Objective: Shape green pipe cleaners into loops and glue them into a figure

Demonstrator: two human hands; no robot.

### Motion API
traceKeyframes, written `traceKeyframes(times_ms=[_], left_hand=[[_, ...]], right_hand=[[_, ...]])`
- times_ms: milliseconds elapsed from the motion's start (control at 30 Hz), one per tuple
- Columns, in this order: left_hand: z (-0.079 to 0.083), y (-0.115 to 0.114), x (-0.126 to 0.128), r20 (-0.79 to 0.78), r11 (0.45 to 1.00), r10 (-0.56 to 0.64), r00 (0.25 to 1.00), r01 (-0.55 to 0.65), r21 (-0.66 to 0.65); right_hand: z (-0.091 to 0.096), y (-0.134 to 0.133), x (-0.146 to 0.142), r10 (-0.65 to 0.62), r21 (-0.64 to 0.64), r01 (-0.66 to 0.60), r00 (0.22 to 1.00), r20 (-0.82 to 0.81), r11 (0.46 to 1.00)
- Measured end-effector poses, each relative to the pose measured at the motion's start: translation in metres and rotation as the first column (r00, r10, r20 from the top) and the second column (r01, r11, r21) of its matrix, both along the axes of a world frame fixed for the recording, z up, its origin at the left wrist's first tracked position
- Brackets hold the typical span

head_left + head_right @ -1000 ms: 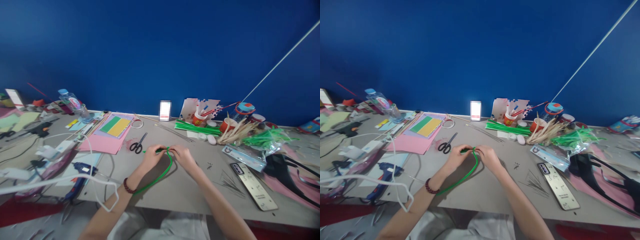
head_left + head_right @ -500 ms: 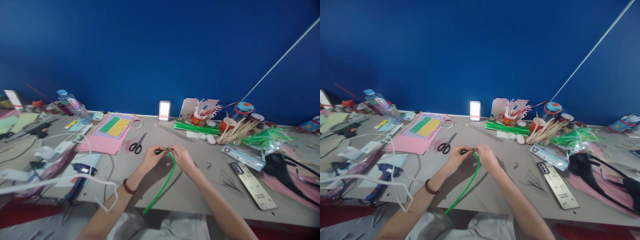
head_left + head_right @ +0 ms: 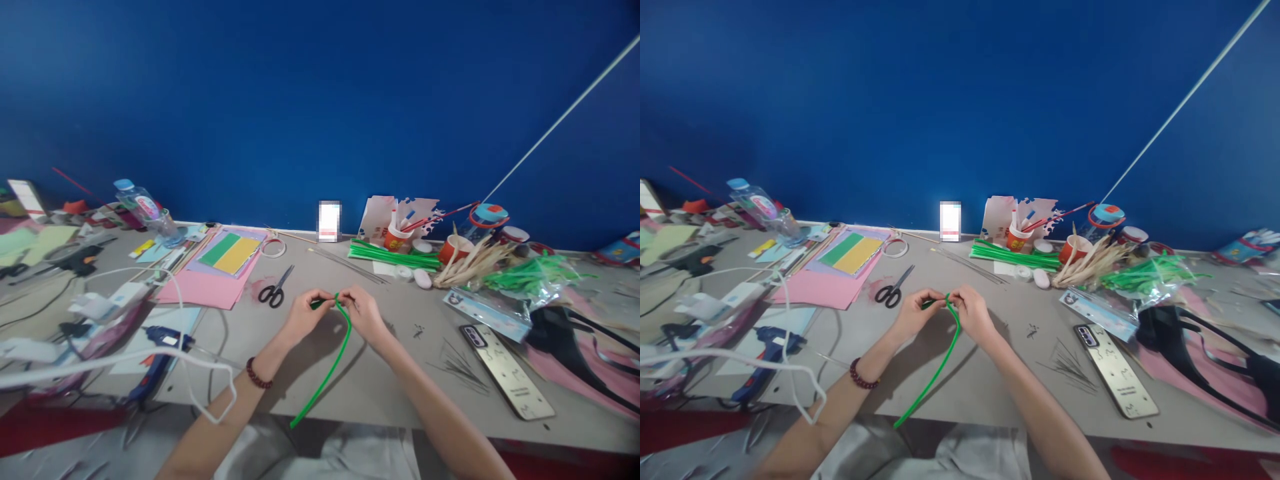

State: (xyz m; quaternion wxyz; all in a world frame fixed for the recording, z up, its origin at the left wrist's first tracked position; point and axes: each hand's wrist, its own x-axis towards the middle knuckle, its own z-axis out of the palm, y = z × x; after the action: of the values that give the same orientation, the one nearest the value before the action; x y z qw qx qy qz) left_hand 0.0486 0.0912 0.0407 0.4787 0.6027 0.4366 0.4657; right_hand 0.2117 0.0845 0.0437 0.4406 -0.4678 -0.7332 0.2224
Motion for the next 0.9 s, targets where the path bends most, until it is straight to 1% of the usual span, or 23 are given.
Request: traceKeyframes(times_ms=[67,100,167,233,333,400,467,567,667,733,800,900], left_hand=[[-0.002,0.002,0.000,0.071,0.998,-0.005,0.997,0.009,-0.056],[-0.002,0.003,0.000,0.118,0.996,-0.007,0.993,0.017,-0.090],[-0.001,0.004,0.000,0.211,0.989,0.000,0.977,0.031,-0.143],[0.002,0.003,0.000,0.275,0.985,0.002,0.961,0.045,-0.165],[0.003,0.003,0.001,0.330,0.983,-0.010,0.944,0.069,-0.169],[0.002,0.002,0.002,0.350,0.984,-0.019,0.937,0.079,-0.157],[0.000,0.002,0.002,0.345,0.991,-0.013,0.939,0.058,-0.121],[-0.001,0.001,0.002,0.265,1.000,0.013,0.964,-0.005,-0.029],[0.002,-0.002,0.001,0.089,0.992,0.011,0.996,-0.022,0.126],[0.004,-0.005,0.001,-0.046,0.970,0.030,0.998,-0.018,0.244],[0.005,-0.007,0.001,-0.153,0.943,0.072,0.986,-0.017,0.331],[0.004,-0.010,0.002,-0.245,0.908,0.101,0.964,0.011,0.418]], right_hand=[[0.002,-0.001,-0.001,-0.004,-0.034,0.001,0.997,-0.083,0.999],[0.003,-0.002,-0.002,-0.007,-0.066,-0.003,0.989,-0.150,0.998],[0.004,-0.003,-0.003,-0.020,-0.153,-0.029,0.951,-0.310,0.988],[0.006,-0.003,-0.003,-0.028,-0.240,-0.085,0.901,-0.433,0.967],[0.008,-0.002,-0.003,-0.037,-0.327,-0.153,0.860,-0.509,0.933],[0.008,-0.001,-0.002,-0.063,-0.369,-0.170,0.838,-0.542,0.914],[0.007,0.000,-0.002,-0.094,-0.400,-0.171,0.822,-0.562,0.900],[0.004,0.001,-0.003,-0.104,-0.411,-0.163,0.825,-0.556,0.897],[0.001,0.001,-0.004,-0.084,-0.372,-0.154,0.830,-0.551,0.916],[0.000,0.000,-0.005,-0.076,-0.325,-0.121,0.843,-0.532,0.938],[0.002,-0.002,-0.006,-0.066,-0.272,-0.077,0.874,-0.481,0.959],[0.005,-0.005,-0.006,-0.059,-0.200,-0.022,0.919,-0.391,0.979]])
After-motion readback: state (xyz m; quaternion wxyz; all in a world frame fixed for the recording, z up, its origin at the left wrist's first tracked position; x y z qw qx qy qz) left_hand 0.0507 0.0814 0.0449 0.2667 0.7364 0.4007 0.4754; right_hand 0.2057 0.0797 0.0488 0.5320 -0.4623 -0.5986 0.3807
